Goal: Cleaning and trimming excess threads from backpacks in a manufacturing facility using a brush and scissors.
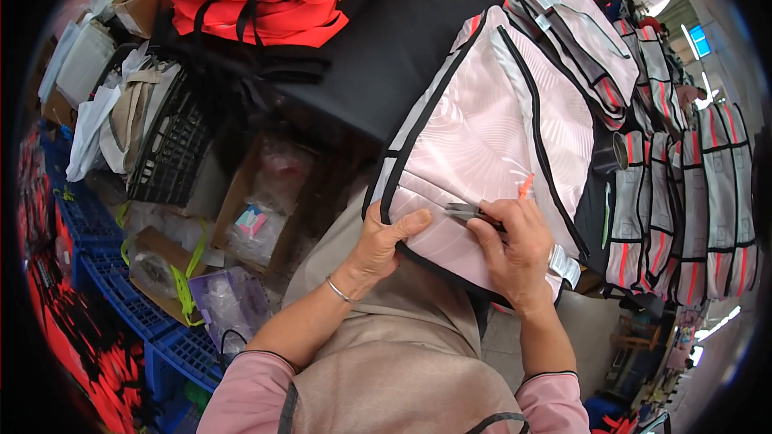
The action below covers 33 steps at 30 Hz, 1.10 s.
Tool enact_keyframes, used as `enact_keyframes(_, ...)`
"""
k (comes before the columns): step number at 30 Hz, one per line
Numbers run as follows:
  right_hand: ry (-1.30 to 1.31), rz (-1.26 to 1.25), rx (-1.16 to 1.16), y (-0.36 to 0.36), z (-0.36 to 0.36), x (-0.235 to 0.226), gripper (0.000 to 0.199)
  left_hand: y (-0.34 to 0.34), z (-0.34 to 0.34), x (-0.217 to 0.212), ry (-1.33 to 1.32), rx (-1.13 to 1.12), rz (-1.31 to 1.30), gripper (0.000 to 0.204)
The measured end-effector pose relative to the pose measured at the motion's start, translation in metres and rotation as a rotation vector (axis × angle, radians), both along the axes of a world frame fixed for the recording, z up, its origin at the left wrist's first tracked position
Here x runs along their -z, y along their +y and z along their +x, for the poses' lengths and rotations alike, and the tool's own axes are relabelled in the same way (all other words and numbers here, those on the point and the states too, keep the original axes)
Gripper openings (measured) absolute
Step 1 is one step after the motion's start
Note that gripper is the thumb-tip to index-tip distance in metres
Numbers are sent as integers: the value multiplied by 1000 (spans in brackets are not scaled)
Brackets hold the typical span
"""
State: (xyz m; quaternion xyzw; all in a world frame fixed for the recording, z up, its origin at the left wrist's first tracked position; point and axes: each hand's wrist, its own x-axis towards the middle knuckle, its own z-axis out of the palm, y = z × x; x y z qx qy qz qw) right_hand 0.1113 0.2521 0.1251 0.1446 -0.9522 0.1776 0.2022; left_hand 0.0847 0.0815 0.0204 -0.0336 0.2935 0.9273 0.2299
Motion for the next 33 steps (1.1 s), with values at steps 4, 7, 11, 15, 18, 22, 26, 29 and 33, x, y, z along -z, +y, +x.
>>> enact_keyframes(4,-6,58,10,3,1,1,20,-3,0,2,1,3,6,39)
enact_keyframes(7,-38,-102,36,0,1,-2,20,-3,1,2,-7,-1,11,39)
enact_keyframes(11,35,46,-15,1,0,4,22,-2,1,2,-14,-12,10,36)
enact_keyframes(15,-100,-389,178,11,-12,25,15,-1,8,11,-150,-25,90,37)
enact_keyframes(18,-262,-924,294,24,-25,54,15,8,48,28,-235,50,27,45)
enact_keyframes(22,-235,-1043,250,18,-31,93,20,40,79,20,-320,251,-81,44)
enact_keyframes(26,-245,-1063,235,21,-28,88,20,58,67,39,-304,132,-246,47)
enact_keyframes(29,-304,-1308,230,32,-7,72,20,48,59,31,-188,209,-566,67)
enact_keyframes(33,-171,-836,383,39,41,34,15,46,55,26,-59,128,-486,74)
